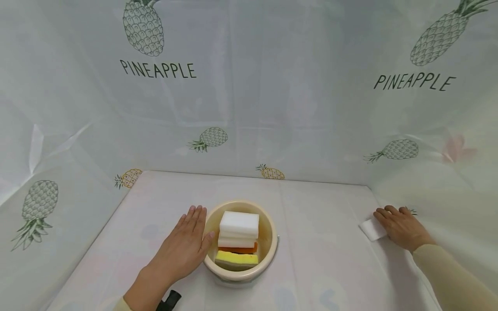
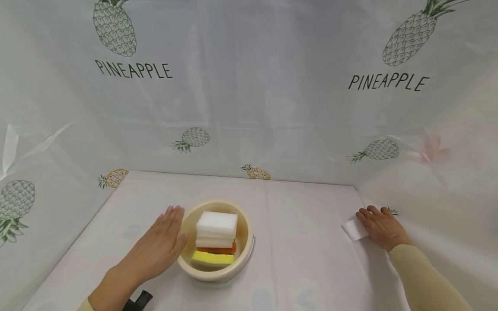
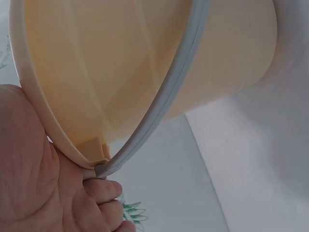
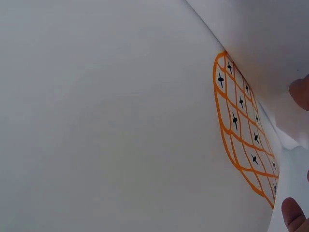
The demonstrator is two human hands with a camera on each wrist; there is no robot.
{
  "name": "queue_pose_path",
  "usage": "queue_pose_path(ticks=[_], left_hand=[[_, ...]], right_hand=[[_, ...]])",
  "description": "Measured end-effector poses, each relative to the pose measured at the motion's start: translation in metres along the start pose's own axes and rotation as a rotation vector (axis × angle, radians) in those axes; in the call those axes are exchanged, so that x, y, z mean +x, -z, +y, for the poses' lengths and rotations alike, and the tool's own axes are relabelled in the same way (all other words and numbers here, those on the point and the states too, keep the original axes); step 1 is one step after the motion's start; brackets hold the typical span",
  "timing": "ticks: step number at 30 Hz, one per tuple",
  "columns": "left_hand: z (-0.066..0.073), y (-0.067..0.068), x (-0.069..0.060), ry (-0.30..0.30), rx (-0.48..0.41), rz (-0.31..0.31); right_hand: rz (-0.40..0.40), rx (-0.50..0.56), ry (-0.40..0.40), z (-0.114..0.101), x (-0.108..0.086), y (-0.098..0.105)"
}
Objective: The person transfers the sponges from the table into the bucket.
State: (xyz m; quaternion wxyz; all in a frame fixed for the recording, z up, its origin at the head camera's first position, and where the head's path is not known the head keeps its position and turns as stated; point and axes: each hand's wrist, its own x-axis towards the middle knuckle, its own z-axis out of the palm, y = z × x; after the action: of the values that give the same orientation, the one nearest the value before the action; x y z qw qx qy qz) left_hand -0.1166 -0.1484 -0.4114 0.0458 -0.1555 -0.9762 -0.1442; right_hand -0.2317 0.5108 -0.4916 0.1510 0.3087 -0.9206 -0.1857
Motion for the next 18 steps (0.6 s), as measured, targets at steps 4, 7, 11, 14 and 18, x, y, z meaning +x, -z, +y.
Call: queue_pose_path(ticks=[4, 7, 11, 14, 18], left_hand=[[-0.001, -0.001, 0.000, -0.008, 0.004, 0.004], [-0.001, -0.001, 0.001, -0.014, 0.005, 0.011], [-0.002, 0.000, 0.001, -0.019, 0.008, 0.018], [-0.001, 0.000, 0.001, -0.020, 0.011, 0.021], [-0.001, 0.000, 0.000, -0.022, 0.017, 0.029]], right_hand=[[-0.008, -0.001, -0.030, -0.002, 0.002, 0.005], [0.011, -0.006, -0.033, -0.002, 0.005, 0.006], [0.074, -0.022, -0.027, -0.002, 0.011, 0.007], [0.100, -0.038, -0.039, -0.004, 0.016, 0.010], [0.085, -0.017, -0.107, -0.011, 0.024, 0.016]])
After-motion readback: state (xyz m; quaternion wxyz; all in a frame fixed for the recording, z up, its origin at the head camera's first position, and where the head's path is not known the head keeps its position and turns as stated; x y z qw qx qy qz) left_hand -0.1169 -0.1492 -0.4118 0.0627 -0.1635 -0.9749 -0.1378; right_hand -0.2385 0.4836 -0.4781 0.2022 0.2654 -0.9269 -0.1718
